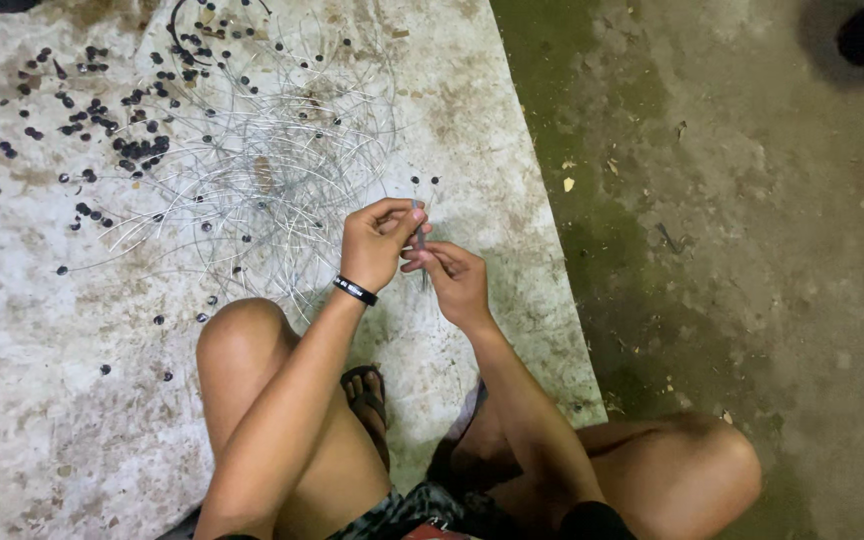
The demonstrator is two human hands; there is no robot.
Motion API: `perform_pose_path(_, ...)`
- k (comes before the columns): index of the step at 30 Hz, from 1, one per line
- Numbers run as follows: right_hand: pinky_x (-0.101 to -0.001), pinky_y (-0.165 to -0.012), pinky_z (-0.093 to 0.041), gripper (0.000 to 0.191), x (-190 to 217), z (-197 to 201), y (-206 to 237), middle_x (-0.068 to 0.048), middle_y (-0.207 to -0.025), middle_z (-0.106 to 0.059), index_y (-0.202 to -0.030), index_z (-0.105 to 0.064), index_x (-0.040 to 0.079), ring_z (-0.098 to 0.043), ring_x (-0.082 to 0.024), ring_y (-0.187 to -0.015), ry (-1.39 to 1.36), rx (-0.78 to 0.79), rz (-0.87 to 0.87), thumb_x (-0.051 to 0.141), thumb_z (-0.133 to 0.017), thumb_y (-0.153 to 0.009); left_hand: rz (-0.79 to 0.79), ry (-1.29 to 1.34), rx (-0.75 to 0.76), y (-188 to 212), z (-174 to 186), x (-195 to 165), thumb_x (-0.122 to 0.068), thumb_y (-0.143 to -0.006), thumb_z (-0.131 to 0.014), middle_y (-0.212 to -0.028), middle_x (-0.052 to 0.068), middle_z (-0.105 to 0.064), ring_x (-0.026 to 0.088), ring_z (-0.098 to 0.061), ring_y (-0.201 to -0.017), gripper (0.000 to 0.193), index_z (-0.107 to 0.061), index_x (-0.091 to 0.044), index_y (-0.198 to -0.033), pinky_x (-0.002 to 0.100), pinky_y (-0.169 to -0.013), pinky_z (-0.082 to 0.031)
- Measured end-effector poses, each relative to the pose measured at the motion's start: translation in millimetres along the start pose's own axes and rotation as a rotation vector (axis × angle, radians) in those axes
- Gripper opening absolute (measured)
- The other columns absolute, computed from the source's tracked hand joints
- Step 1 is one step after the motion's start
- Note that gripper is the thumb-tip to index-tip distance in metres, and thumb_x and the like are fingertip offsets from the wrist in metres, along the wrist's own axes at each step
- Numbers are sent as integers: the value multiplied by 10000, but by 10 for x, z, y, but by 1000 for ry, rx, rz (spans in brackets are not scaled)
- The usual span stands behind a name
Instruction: The person sits on a concrete slab and cuts thin metal wires into short pieces one at a time, using a small blue-handled cutter, and places the cut pieces aside while more wires and small black beads lie scattered on the floor.
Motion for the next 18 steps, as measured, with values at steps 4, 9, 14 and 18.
perform_pose_path(4, -371, -872, -609, 224, -77, 46, -55, -182, -1091, -764, -1211, -663, -91, -758, -254, -948, -36, 0, -18, 51, -614, -1044, -17, -22, 27, -25, -49, -34, -77, -958, -708, -915, 121, -772, 135, -744, -810, 210, -711, 36, -1135, 261, -584, -629)
perform_pose_path(9, -389, -928, -619, 205, -192, 133, -233, -136, -1129, -744, -1221, -652, -44, -743, -239, -1007, -113, 52, 68, 72, -613, -1057, -55, -20, 25, -156, 36, -7, -55, -969, -711, -927, 135, -769, 167, -760, -837, 191, -710, 68, -1115, 282, -651, -621)
perform_pose_path(14, -343, -814, -579, 211, -902, 786, -589, -133, -1037, -772, -1173, -681, -16, -726, -198, -905, 212, -161, -225, 147, -610, -1061, -21, 6, -9, -252, 161, 85, -56, -968, -701, -945, 127, -773, 169, -772, -852, 193, -699, 68, -1115, 281, -770, -653)
perform_pose_path(18, -382, -792, -590, 276, -1380, 805, -519, -204, -955, -759, -1066, -686, -15, -750, -286, -864, 828, -115, -381, 187, -772, -898, -18, -47, -53, -358, 225, 66, -53, -968, -698, -954, 123, -778, 166, -773, -855, 189, -699, 66, -1115, 275, -752, -648)
Point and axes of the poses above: each hand's wrist, its own y-axis away from the middle knuckle, its own z-axis out of the back of the hand, x = y × z, the point moved 10 cm from there along -y, towards the middle knuckle
